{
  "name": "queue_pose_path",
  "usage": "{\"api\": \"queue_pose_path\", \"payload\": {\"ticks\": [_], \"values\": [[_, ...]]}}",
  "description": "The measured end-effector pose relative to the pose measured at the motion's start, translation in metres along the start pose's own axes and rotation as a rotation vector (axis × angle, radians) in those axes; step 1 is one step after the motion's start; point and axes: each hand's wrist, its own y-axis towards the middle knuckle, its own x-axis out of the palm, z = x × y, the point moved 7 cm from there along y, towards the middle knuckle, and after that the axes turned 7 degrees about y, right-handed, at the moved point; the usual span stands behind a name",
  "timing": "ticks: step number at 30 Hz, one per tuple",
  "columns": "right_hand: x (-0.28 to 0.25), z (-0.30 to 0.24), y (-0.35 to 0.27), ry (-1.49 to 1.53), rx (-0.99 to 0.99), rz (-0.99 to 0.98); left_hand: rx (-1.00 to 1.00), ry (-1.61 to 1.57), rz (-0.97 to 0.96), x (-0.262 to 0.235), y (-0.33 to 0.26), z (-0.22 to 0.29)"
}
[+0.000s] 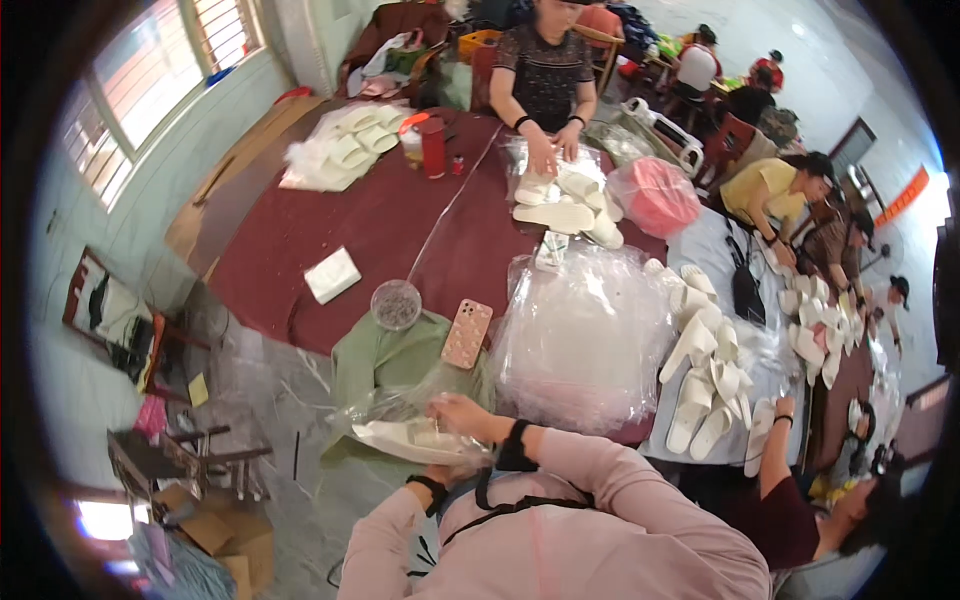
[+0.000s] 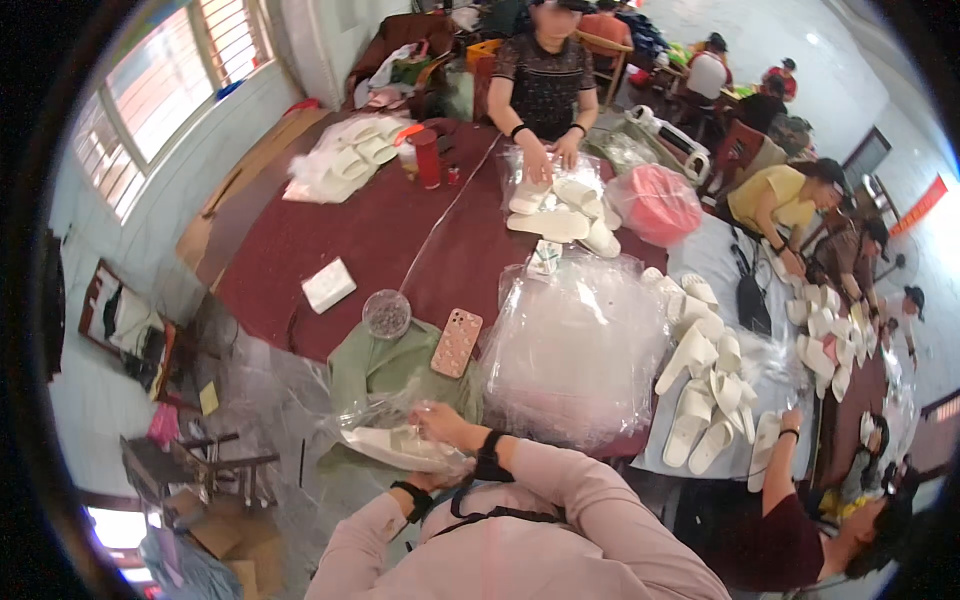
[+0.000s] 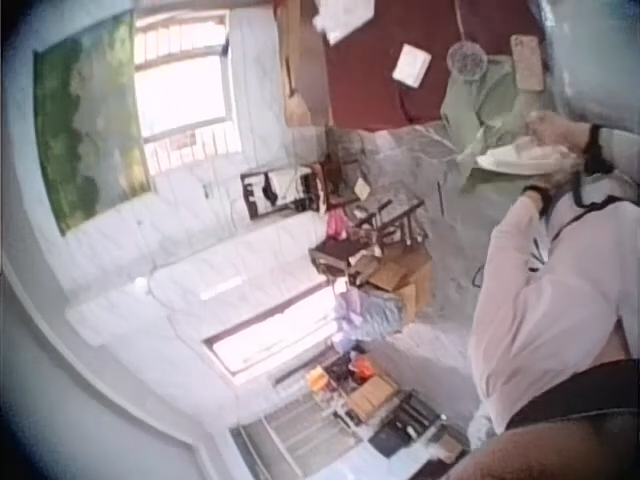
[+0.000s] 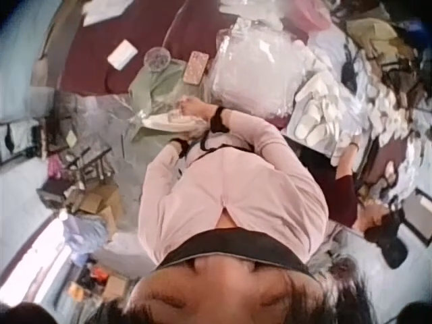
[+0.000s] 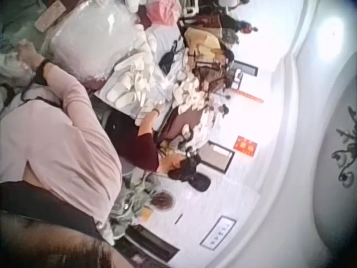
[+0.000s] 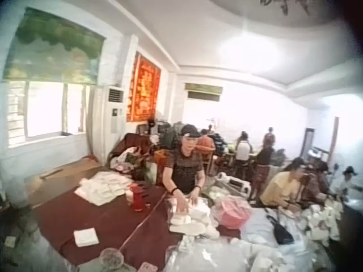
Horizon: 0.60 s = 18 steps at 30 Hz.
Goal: The recorder is shown manually assembling and packing various shoe components at a large table in a factory or workshop setting.
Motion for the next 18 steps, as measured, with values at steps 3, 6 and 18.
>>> {"api": "queue_pose_path", "payload": {"ticks": [3, 6, 18], "values": [[-0.004, 0.010, 0.013, -0.305, 0.035, 0.178, 0.007, -0.085, -0.343, -0.006, -0.013, 0.024], [-0.031, -0.037, -0.003, -0.893, -0.343, 0.414, 0.029, 0.192, -0.179, -0.016, -0.016, 0.009], [-0.220, 0.020, -0.138, -1.340, 0.257, 0.891, 0.095, 0.277, -0.284, -0.038, 0.012, 0.022]]}}
